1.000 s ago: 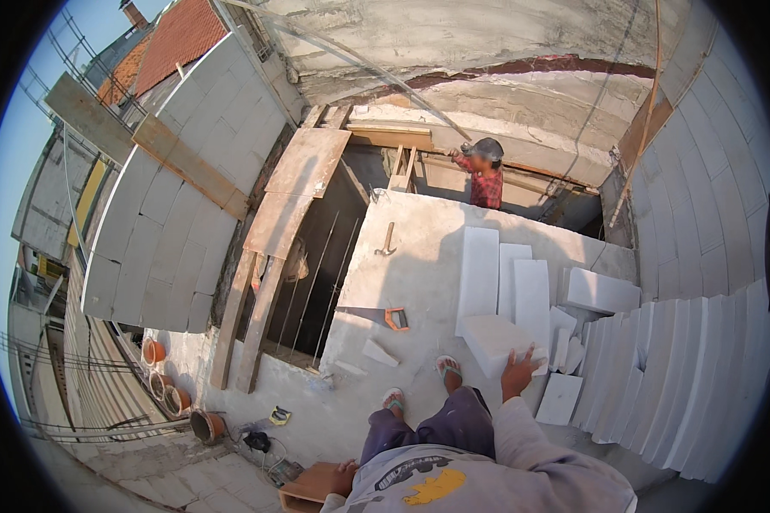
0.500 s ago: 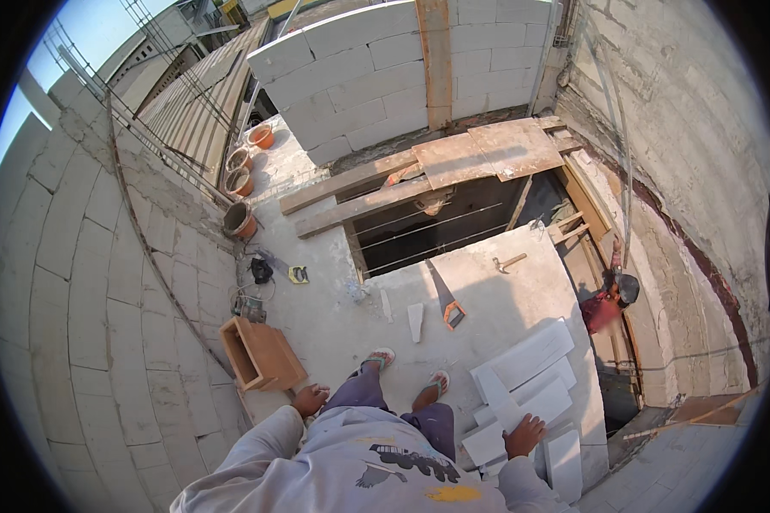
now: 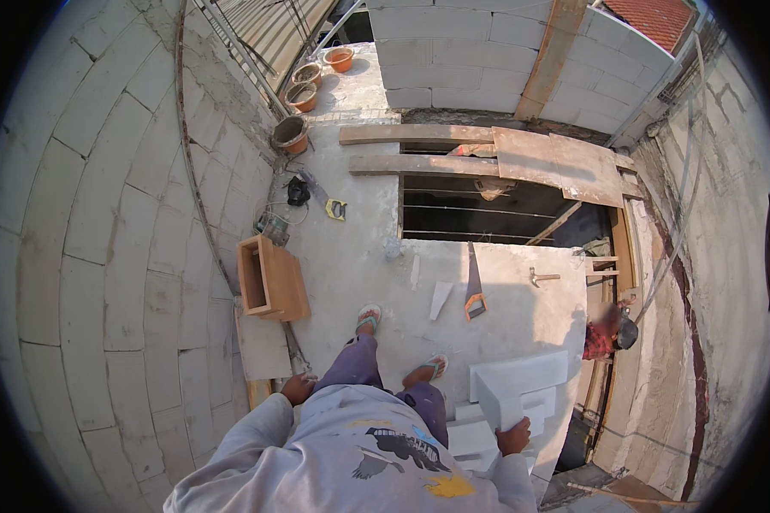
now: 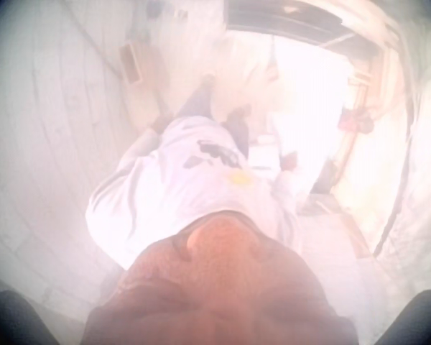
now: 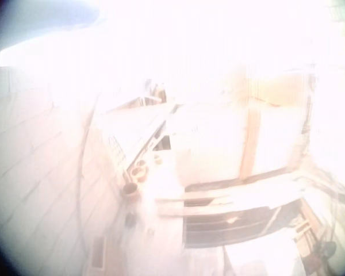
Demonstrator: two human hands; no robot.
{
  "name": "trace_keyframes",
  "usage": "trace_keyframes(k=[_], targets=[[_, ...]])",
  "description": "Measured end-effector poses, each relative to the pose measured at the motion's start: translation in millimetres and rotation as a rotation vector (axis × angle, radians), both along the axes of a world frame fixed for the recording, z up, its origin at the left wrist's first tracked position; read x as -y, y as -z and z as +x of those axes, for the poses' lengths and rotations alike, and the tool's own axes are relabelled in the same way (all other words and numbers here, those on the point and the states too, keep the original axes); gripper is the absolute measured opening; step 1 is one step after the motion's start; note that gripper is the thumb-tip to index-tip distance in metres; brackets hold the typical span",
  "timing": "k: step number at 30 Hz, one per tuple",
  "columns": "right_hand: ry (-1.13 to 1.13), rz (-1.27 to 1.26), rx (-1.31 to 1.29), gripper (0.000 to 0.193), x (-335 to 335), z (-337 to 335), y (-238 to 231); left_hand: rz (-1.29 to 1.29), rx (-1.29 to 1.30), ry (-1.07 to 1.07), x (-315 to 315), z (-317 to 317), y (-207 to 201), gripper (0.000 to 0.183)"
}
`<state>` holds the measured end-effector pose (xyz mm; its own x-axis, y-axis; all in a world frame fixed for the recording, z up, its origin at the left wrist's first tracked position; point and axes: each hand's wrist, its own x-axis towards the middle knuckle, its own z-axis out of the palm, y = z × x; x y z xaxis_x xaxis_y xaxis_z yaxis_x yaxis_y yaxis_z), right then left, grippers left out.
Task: The person measures a metal frame with a tape measure, then picks up a white insulation panel and applies cement to its edge using a trowel. The person positions the panel against the frame and adjusts it, then measures the panel again.
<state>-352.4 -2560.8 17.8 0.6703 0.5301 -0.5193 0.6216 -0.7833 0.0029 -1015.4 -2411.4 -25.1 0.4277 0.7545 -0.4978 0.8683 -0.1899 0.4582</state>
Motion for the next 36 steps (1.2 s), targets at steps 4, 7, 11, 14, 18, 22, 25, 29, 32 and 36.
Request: trace_keyframes(k=[4,7,11,14,18,22,25,29,32,36], targets=[[-0.075,0.002,-0.006,0.093,-49,-34,-16,-0.143,0.070,-0.348,-22,-7,-4,0.039],[-0.108,-0.003,-0.038,0.091,-70,-52,-33,-0.355,0.209,-0.714,-58,-7,-36,0.038],[-0.076,0.031,-0.044,0.089,-113,-115,-64,-0.498,0.286,-0.937,-93,-82,-15,0.037],[-0.036,0.068,-0.032,0.089,-149,-173,-78,-0.491,0.278,-1.000,-139,-159,2,0.037],[0.057,0.034,-0.068,0.089,-214,-255,-98,-0.379,0.338,-1.040,-232,-265,-3,0.036],[0.038,0.071,-0.044,0.091,-255,-304,-84,-0.189,0.387,-1.028,-362,-344,-6,0.039],[0.027,0.001,-0.047,0.093,-309,-334,-83,-0.148,0.348,-0.956,-458,-389,-10,0.040],[-0.015,-0.002,-0.092,0.090,-380,-378,-68,-0.017,0.346,-0.929,-572,-427,-21,0.042],[-0.022,-0.060,-0.118,0.089,-438,-407,-58,0.012,0.344,-0.836,-643,-458,-15,0.043],[-0.030,-0.032,-0.095,0.075,-525,-438,-48,-0.105,0.428,-1.147,-679,-478,-3,0.040]])
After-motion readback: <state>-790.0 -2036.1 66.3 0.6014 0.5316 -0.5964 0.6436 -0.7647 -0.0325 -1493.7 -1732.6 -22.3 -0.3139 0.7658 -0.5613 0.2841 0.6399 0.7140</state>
